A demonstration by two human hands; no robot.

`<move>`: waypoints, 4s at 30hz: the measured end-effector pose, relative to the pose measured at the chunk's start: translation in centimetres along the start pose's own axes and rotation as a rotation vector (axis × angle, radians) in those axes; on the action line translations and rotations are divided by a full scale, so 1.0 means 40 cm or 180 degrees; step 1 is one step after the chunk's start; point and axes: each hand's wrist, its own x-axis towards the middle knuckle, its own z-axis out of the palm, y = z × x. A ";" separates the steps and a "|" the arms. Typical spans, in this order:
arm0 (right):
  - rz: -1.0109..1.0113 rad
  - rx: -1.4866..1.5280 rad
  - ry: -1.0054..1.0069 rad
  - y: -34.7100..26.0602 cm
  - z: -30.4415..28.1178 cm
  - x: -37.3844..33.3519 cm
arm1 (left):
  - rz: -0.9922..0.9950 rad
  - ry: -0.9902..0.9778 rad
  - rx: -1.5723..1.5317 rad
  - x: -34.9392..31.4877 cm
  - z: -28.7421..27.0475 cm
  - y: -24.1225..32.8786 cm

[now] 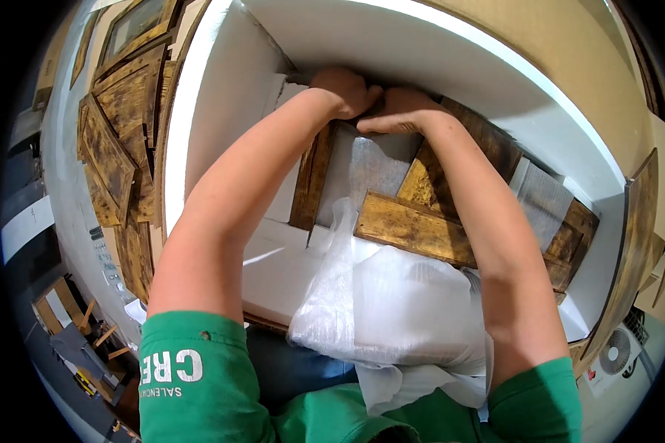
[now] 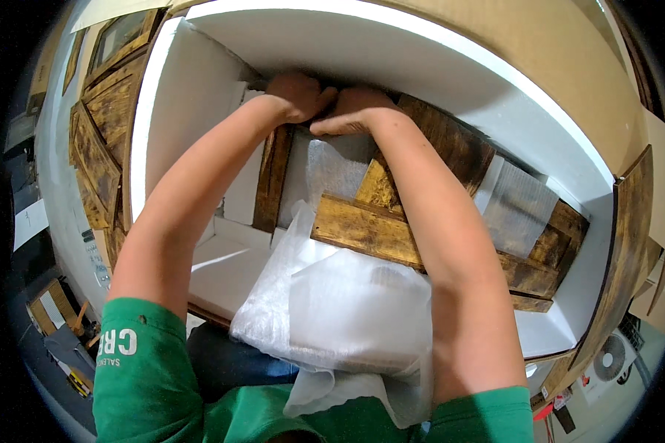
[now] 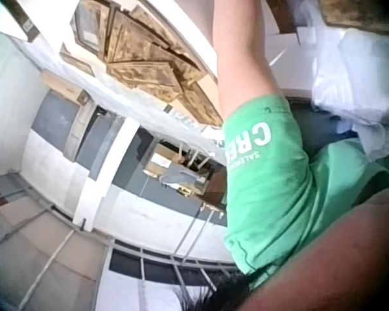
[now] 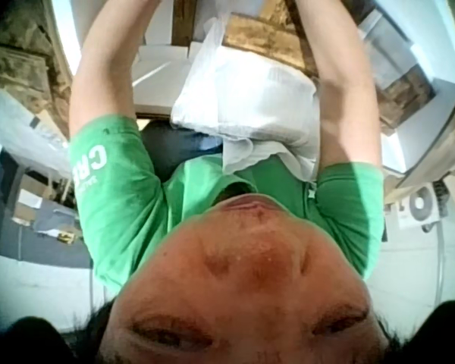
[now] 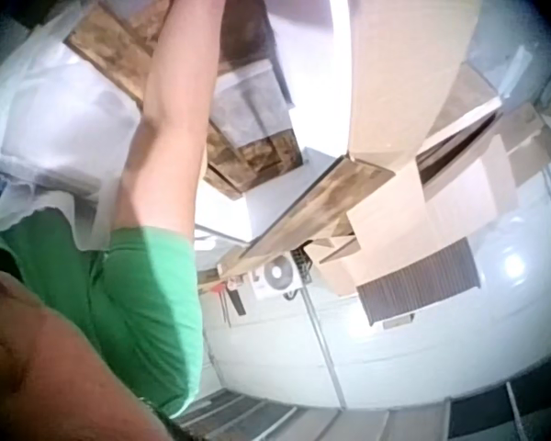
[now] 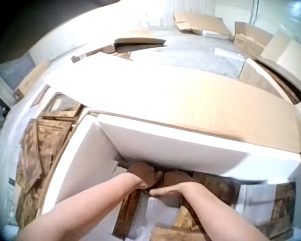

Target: The person packs wooden furniture panels and foam protective materials into a white cardboard box, arranging them inside and adding foam padding.

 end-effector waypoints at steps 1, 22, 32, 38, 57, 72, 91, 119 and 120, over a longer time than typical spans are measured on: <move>0.0001 -0.0039 0.0088 0.001 0.003 0.000 | 0.0049 0.0074 0.0031 0.001 0.001 -0.002; -0.0247 -0.0320 0.0469 0.016 0.031 0.026 | 0.0174 0.0123 0.0123 0.005 -0.008 -0.014; -0.0177 -0.0322 0.0254 0.008 0.026 0.024 | -0.0285 0.0230 -0.0056 0.007 0.031 -0.003; -0.0266 -0.0041 0.0349 0.017 0.037 0.021 | -0.0202 0.0259 -0.0042 0.004 0.018 0.002; -0.0670 -0.0248 0.0442 0.029 0.045 0.041 | -0.0162 0.0235 -0.0307 0.019 0.016 -0.004; 0.0420 -0.0405 -0.0354 -0.001 -0.001 -0.014 | -0.0132 0.0355 -0.0158 -0.003 0.025 0.009; -0.0385 -0.0518 0.0087 0.022 0.015 0.031 | 0.0007 0.0036 0.0178 0.013 0.007 0.010; -0.0017 0.0258 0.2455 0.154 0.041 -0.229 | -0.0214 -0.0083 -0.0235 0.007 0.008 0.019; 0.0096 0.0100 0.2521 0.173 0.046 -0.253 | -0.0264 -0.0298 -0.0212 -0.004 -0.017 0.028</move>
